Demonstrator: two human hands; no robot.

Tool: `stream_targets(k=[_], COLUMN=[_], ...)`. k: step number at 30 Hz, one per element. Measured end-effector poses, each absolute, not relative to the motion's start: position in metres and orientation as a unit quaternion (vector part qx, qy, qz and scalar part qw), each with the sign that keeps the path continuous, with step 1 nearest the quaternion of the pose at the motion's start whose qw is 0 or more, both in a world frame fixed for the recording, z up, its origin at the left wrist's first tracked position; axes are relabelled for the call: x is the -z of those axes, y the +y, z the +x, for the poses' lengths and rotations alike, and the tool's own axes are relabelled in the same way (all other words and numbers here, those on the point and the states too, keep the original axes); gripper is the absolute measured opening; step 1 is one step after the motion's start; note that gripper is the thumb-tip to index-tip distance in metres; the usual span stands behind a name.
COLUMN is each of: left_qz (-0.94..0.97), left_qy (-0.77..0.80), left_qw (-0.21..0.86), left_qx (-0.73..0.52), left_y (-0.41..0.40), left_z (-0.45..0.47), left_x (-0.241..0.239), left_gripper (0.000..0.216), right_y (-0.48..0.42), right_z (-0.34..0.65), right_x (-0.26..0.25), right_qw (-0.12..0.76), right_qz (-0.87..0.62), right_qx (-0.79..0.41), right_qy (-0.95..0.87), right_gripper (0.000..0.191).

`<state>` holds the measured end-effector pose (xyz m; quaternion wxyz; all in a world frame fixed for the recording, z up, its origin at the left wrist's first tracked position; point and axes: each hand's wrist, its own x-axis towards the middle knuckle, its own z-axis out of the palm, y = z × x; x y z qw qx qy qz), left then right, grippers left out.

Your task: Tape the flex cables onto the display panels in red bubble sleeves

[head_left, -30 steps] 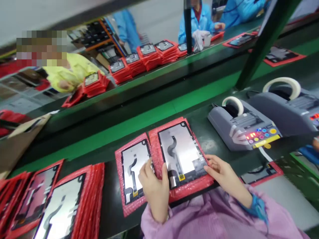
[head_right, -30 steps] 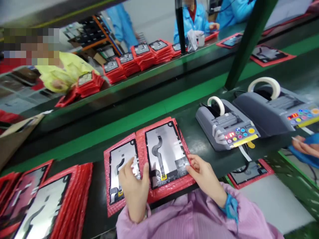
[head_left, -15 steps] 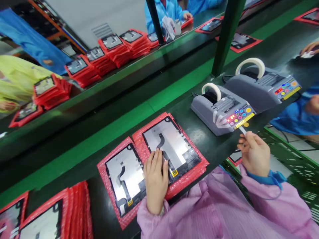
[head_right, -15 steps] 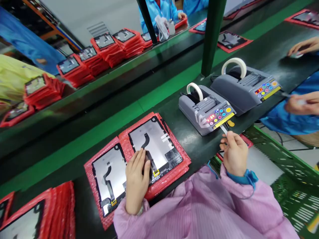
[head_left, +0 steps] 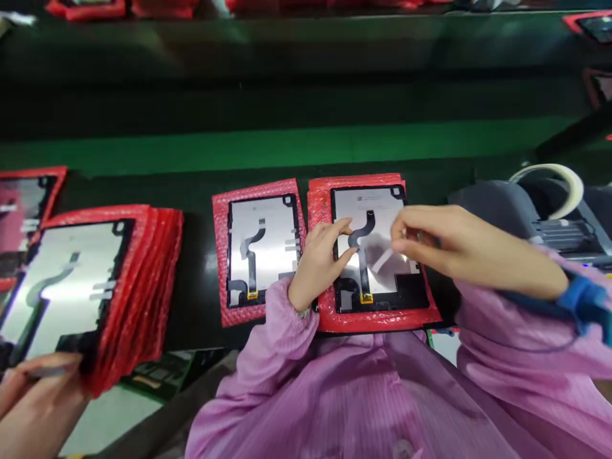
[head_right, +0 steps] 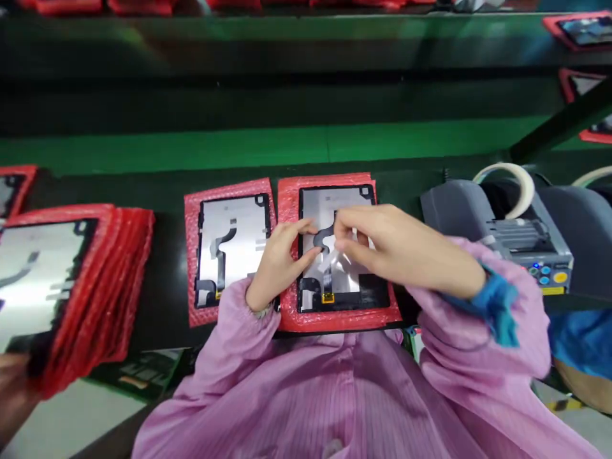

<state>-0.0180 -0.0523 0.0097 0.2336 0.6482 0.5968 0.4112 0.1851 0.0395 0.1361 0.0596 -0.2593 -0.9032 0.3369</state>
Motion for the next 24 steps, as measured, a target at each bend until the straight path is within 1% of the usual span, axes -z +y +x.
stream_targets(k=[3, 5, 6, 8, 10, 14, 17, 21, 24], left_qz=[0.629, 0.598, 0.576, 0.526, 0.490, 0.497, 0.516, 0.496, 0.482], left_qy=[0.597, 0.597, 0.595, 0.583, 0.572, 0.567, 0.563, 0.560, 0.561], left_qw=[0.249, 0.279, 0.302, 0.351, 0.378, 0.370, 0.365, 0.385, 0.394], left_qx=[-0.431, -0.456, -0.472, -0.510, -0.539, -0.543, -0.533, -0.540, -0.546], left_y=[-0.050, -0.051, -0.051, -0.051, -0.051, -0.050, -0.050, -0.050, -0.051], left_z=[-0.018, -0.017, -0.017, -0.016, -0.017, -0.018, -0.019, -0.018, -0.018], left_x=[-0.010, -0.011, -0.011, -0.011, -0.009, -0.006, -0.004, -0.005, -0.005], left_gripper=[0.055, 0.061, 0.065, 0.070, 0.071, 0.065, 0.067, 0.077, 0.080], right_y=[0.081, 0.097, 0.103, 0.112, 0.118, 0.126, 0.127, 0.125, 0.123], right_z=[0.140, 0.121, 0.115, 0.108, 0.105, 0.103, 0.100, 0.096, 0.093], right_x=[-0.120, -0.106, -0.099, -0.089, -0.083, -0.084, -0.087, -0.085, -0.077], right_qw=[-0.080, -0.137, -0.153, -0.164, -0.170, -0.206, -0.225, -0.210, -0.188], right_qz=[-0.194, -0.170, -0.158, -0.134, -0.111, -0.093, -0.105, -0.127, -0.132], right_qx=[-0.322, -0.334, -0.347, -0.381, -0.411, -0.427, -0.426, -0.407, -0.387], right_qy=[-0.923, -0.917, -0.912, -0.900, -0.889, -0.875, -0.870, -0.880, -0.893], right_gripper=[0.014, 0.013, 0.013, 0.016, 0.021, 0.027, 0.028, 0.029, 0.028])
